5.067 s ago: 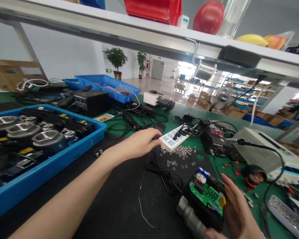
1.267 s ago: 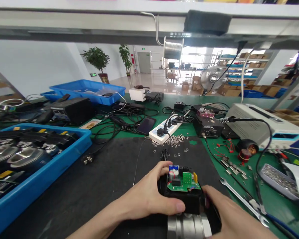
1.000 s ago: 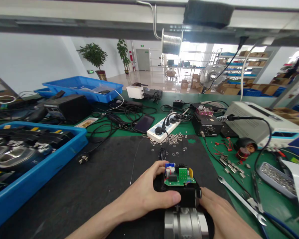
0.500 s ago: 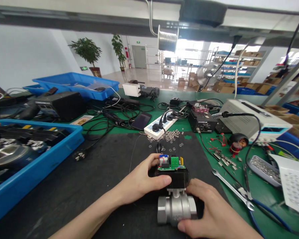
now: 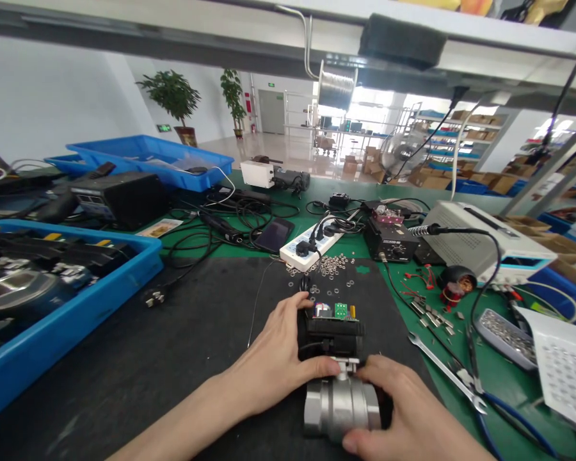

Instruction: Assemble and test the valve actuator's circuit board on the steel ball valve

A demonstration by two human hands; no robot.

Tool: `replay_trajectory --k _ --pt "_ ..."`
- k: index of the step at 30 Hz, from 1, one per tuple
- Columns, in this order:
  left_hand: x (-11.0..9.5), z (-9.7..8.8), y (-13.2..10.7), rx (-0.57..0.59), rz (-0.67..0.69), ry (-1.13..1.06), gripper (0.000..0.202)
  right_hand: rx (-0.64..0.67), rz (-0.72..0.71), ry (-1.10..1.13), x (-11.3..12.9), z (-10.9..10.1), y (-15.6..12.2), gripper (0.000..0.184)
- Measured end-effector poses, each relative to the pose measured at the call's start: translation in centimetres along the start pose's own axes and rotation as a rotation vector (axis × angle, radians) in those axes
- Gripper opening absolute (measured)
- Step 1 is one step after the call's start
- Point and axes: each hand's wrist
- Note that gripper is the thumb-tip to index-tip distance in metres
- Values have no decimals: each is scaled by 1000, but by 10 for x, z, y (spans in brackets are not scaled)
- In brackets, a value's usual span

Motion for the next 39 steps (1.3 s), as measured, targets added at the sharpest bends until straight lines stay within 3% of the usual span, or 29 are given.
replay_trajectory --k 3,7,9,12,14,17,20,25,29,34,39 --pt "5 -9 6 -128 254 140 111 -8 -54 -55 -1 -2 0 40" --pt "11 -22 11 -198 716 329 68 -77 -137 -121 -6 -5 -4 41" --pt "12 -23 10 -229 844 371 50 -91 -161 -162 -10 -3 -6 50" --pt "10 -16 4 -269 921 398 47 -84 -197 -216 -17 3 -8 77" --pt "7 -10 0 -288 923 422 53 -99 -227 -257 -20 7 -8 82" --pt "3 -5 -2 -342 832 437 61 -130 -290 -312 -22 11 -8 74" --pt "2 -3 -2 -325 750 434 68 -153 -317 -346 -23 13 -10 66" --pt "7 12 -4 -339 420 276 88 -193 -283 -390 -25 19 -13 54" --pt "12 23 -5 -396 288 248 78 -217 -280 -409 -24 21 -14 49" --pt "10 -6 3 -388 354 347 56 -236 -327 -387 -24 19 -12 48" --pt "-6 -36 11 -119 557 556 50 -219 -316 -337 -25 14 -11 58"
Point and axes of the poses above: each hand's wrist, its own y-axis towards the middle knuckle, its own z-axis out of the palm, x = y × z, and after that the axes turned 14 degrees about -x, right-handed
